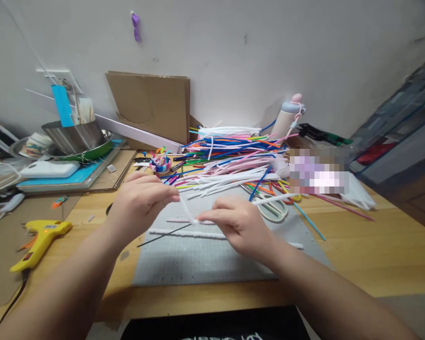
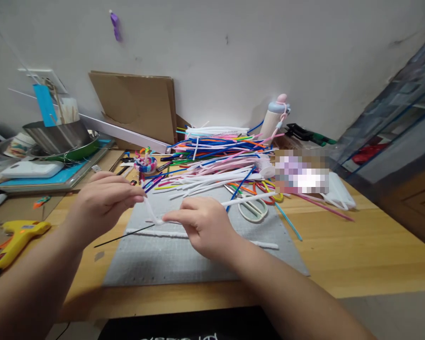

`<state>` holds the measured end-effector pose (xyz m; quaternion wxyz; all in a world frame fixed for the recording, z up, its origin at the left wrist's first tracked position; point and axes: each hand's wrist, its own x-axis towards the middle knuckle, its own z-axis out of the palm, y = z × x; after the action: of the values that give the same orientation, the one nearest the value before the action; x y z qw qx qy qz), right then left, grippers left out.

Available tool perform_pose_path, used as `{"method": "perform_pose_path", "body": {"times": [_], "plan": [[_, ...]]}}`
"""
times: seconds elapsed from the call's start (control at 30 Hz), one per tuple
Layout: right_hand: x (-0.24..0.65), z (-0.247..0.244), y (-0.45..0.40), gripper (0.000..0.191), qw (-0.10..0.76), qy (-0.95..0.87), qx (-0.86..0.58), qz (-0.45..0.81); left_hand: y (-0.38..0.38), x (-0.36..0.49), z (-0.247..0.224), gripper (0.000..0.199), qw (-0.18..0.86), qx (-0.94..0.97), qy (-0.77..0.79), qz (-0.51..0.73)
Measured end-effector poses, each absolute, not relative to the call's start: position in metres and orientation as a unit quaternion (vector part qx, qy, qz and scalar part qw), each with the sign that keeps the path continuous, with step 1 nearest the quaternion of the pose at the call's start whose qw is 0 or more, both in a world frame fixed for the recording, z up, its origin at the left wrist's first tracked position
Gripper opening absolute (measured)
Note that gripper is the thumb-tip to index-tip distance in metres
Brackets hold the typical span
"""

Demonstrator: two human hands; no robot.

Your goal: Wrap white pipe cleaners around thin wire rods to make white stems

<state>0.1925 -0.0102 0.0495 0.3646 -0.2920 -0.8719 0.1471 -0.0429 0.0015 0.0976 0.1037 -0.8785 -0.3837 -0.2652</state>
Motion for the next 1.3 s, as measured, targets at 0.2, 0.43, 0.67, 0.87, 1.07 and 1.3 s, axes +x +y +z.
{"method": "perform_pose_path", "body": {"times": [0.2, 0.43, 0.67, 0.87, 1.07, 1.3], "plan": [[0.191, 0.046, -0.011, 0.030, 0.448, -0.800, -0.370, 0.152, -0.013, -0.012, 0.042, 0.030, 0.007, -0.886, -0.418, -0.200], [0.191, 0.039, -0.005, 0.033, 0.315, -0.852, -0.418, 0.012, -0.029, -0.013, 0.076, 0.017, 0.134, -0.883, -0.389, -0.228], [0.194, 0.048, -0.006, 0.029, 0.424, -0.836, -0.298, 0.184, 0.005, -0.043, 0.071, 0.020, 0.050, -0.882, -0.407, -0.231], [0.190, 0.040, -0.005, 0.031, 0.401, -0.807, -0.417, 0.116, -0.031, -0.015, 0.045, 0.021, 0.047, -0.899, -0.385, -0.203], [0.191, 0.039, -0.003, 0.034, 0.291, -0.885, -0.359, 0.049, -0.024, -0.035, 0.088, 0.023, 0.172, -0.905, -0.349, -0.171], [0.191, 0.044, -0.006, 0.031, 0.429, -0.825, -0.327, 0.167, -0.009, -0.029, 0.052, 0.024, 0.009, -0.888, -0.402, -0.221]]}}
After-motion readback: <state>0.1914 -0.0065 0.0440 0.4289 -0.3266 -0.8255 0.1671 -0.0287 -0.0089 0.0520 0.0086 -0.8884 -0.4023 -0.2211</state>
